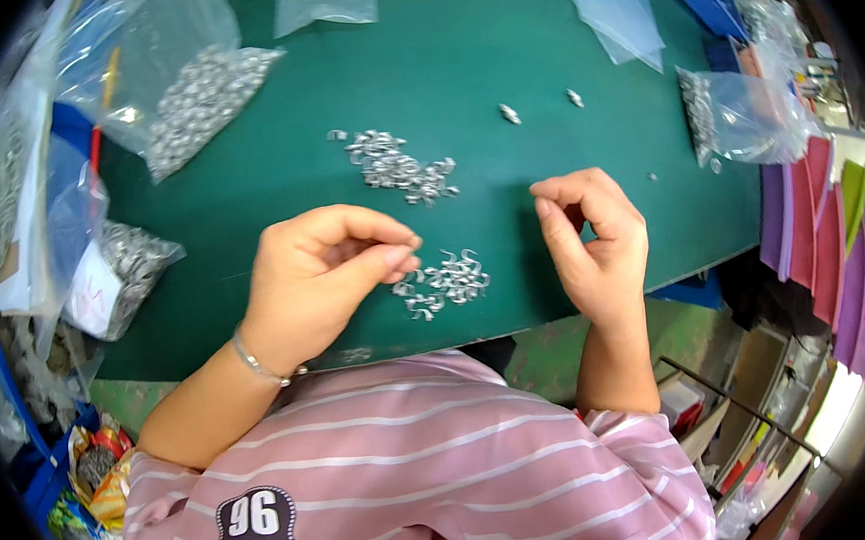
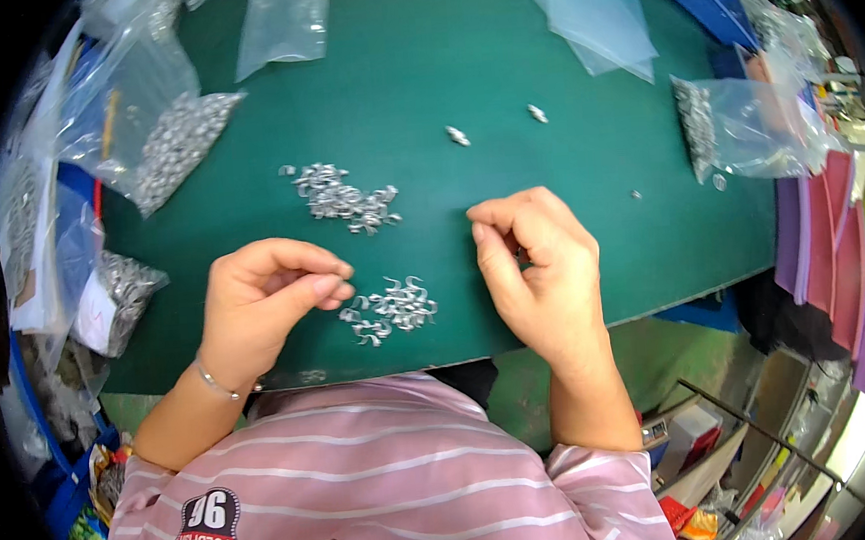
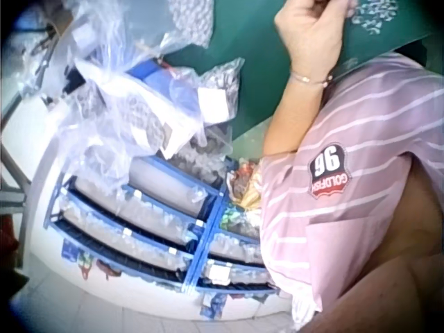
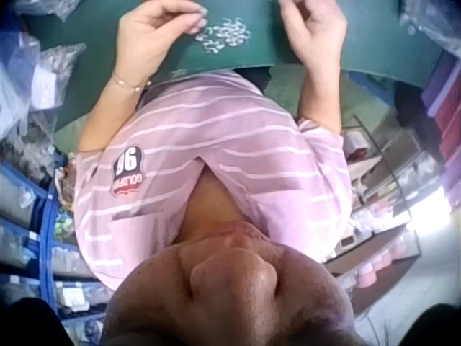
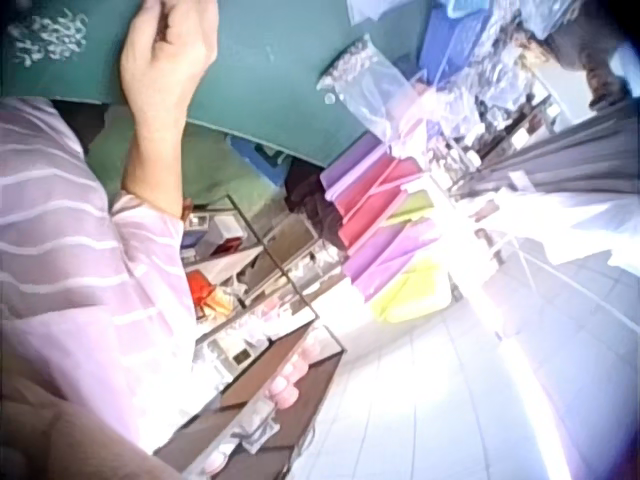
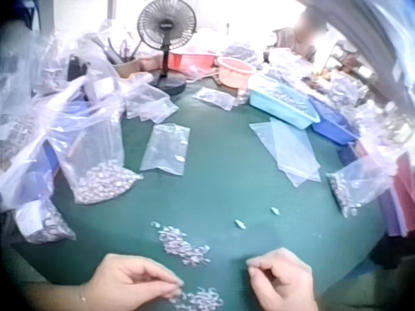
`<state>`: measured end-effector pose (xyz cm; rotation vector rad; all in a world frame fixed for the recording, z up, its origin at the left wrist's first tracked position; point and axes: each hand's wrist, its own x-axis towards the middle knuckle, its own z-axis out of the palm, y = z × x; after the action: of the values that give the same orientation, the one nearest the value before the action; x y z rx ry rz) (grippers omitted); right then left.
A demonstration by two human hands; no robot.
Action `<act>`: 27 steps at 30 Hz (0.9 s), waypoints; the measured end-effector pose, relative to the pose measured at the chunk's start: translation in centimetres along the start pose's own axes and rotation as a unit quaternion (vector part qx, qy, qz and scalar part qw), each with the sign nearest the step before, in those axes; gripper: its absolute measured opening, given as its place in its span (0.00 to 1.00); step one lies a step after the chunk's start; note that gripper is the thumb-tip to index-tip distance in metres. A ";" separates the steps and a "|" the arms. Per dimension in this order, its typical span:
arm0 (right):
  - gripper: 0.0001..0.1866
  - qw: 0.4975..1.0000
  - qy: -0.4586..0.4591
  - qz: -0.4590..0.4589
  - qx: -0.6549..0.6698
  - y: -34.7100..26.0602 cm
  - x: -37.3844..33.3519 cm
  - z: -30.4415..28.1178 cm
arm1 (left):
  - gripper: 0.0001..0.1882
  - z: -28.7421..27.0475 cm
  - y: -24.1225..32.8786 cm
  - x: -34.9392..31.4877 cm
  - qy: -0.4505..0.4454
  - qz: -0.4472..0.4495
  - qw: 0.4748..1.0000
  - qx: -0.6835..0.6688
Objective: The person sorts small silver metal hooks from a plastic bag onto a green table, separating them into piles. They then gather the sorted hooks, place them into a clear plastic bag, and walk to a blue shelf to store the bag. The person returns to the table and continues sorting more hooks.
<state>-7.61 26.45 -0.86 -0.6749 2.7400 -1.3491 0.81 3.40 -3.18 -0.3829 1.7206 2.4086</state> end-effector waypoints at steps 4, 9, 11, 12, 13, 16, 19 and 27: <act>0.13 0.987 -0.063 -0.150 -0.015 -0.8 0.6 3.2 | 0.06 -0.3 0.4 0.3 0.010 -0.046 0.998 -0.033; 0.17 0.962 -0.102 -0.247 -0.051 -0.7 0.8 4.7 | 0.08 -0.4 0.3 0.3 0.008 -0.050 0.997 -0.051; 0.17 0.974 -0.087 -0.208 -0.015 -0.6 0.8 4.3 | 0.09 -0.5 0.5 0.4 0.007 -0.056 0.997 -0.052; 0.16 0.979 -0.074 -0.188 -0.003 -0.7 0.6 4.3 | 0.09 -0.5 0.4 0.4 0.008 -0.057 0.997 -0.055; 0.15 0.984 -0.061 -0.169 0.009 -0.9 0.5 4.2 | 0.09 -0.4 0.4 0.3 0.009 -0.058 0.997 -0.059; 0.15 0.981 -0.086 -0.169 0.047 -2.1 0.1 4.2 | 0.09 -0.4 0.3 0.4 0.007 -0.057 0.996 -0.064; 0.14 0.971 -0.055 -0.229 0.043 -1.7 -0.3 5.5 | 0.09 -0.3 0.6 0.4 -0.008 -0.064 0.996 -0.055; 0.09 0.986 -0.017 -0.162 -0.022 -0.5 -0.3 3.6 | 0.06 -0.1 0.6 -0.8 -0.059 0.123 0.954 0.266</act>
<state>-6.41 23.60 -2.76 -1.1792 2.7279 -1.3120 1.44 3.14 -2.41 0.0511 2.3653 1.9316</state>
